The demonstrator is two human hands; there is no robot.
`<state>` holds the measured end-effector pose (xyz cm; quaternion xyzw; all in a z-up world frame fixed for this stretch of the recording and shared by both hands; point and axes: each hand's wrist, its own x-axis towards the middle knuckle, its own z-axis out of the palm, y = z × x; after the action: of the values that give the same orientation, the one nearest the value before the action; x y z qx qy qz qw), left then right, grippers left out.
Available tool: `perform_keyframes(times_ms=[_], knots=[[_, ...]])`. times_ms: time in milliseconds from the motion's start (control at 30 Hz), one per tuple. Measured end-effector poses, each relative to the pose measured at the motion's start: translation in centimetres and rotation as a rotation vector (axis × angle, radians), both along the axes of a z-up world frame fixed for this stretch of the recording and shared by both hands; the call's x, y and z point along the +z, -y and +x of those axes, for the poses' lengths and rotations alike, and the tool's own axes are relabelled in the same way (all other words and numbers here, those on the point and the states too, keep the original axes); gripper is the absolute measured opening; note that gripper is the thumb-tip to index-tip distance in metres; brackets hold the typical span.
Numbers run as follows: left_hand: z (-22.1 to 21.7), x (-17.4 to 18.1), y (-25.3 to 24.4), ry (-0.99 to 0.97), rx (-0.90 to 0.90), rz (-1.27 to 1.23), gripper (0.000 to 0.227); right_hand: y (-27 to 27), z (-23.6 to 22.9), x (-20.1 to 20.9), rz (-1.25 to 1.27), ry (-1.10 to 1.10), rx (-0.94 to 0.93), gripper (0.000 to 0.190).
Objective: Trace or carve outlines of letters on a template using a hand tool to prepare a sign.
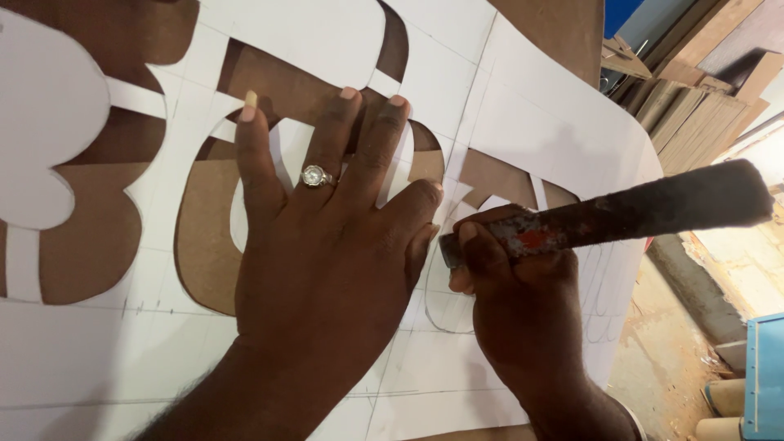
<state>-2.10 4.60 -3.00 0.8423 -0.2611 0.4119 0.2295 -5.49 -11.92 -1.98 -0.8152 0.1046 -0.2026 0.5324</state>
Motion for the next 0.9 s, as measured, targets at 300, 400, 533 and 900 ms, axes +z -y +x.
perform_keyframes(times_ms=[300,400,533,900], knots=[[-0.1,0.0,0.0,-0.005,0.008,0.017,0.022,0.3,-0.5,-0.4,-0.138,-0.022,0.034,0.018],[0.0,0.0,0.0,-0.01,0.004,0.009,0.023,0.3,-0.7,-0.4,-0.226,0.003,0.077,0.017],[0.0,0.1,0.0,-0.01,0.008,0.021,0.025,0.4,-1.1,-0.8,-0.203,-0.038,0.053,0.015],[-0.1,0.1,0.0,-0.005,0.006,0.008,0.023,1.2,-1.8,-2.0,-0.232,-0.032,0.151,0.013]])
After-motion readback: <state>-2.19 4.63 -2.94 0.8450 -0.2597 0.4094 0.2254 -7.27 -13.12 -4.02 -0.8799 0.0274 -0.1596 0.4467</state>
